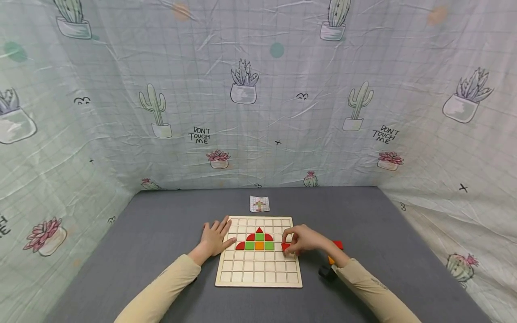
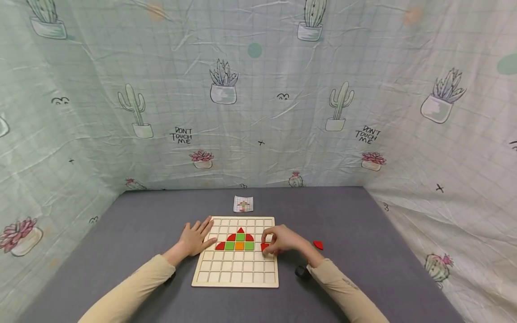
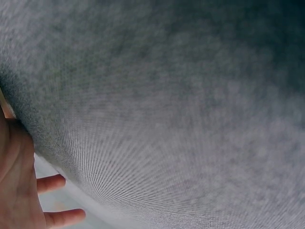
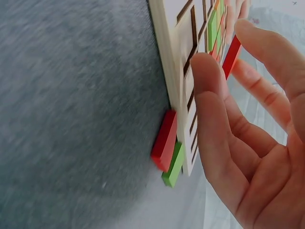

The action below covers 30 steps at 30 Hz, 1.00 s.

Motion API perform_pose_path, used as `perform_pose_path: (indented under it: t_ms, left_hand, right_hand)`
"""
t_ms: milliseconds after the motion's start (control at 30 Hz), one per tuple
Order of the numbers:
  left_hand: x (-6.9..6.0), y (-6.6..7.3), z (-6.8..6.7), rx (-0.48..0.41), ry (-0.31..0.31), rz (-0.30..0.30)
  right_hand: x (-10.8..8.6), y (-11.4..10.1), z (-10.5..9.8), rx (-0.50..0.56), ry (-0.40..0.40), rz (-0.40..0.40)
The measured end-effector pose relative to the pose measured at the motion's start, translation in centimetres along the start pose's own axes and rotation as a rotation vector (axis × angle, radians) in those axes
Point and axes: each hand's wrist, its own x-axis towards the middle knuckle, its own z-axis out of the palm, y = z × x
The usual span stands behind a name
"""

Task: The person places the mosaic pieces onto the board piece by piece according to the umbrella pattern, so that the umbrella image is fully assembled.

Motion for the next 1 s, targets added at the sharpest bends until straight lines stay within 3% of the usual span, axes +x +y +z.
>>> perform_pose_path:
  t_ms: [333, 667, 1000]
  left_hand:
    - [0.0, 0.0, -0.3, -0.009, 0.005, 0.004]
    - [0.0, 0.0, -0.3, -0.015, -0.001, 0.004]
    - [0.3, -0.2, -0.3, -0.008, -0.021, 0.004]
  right_hand:
    - [1.3, -0.4, 0.4, 0.012, 0.001, -0.007]
    - [2.1, -0.5, 0.3, -0.018, 0.004, 0.045]
    - [2.6, -0.5, 0.1, -0.037, -0.064, 0.073]
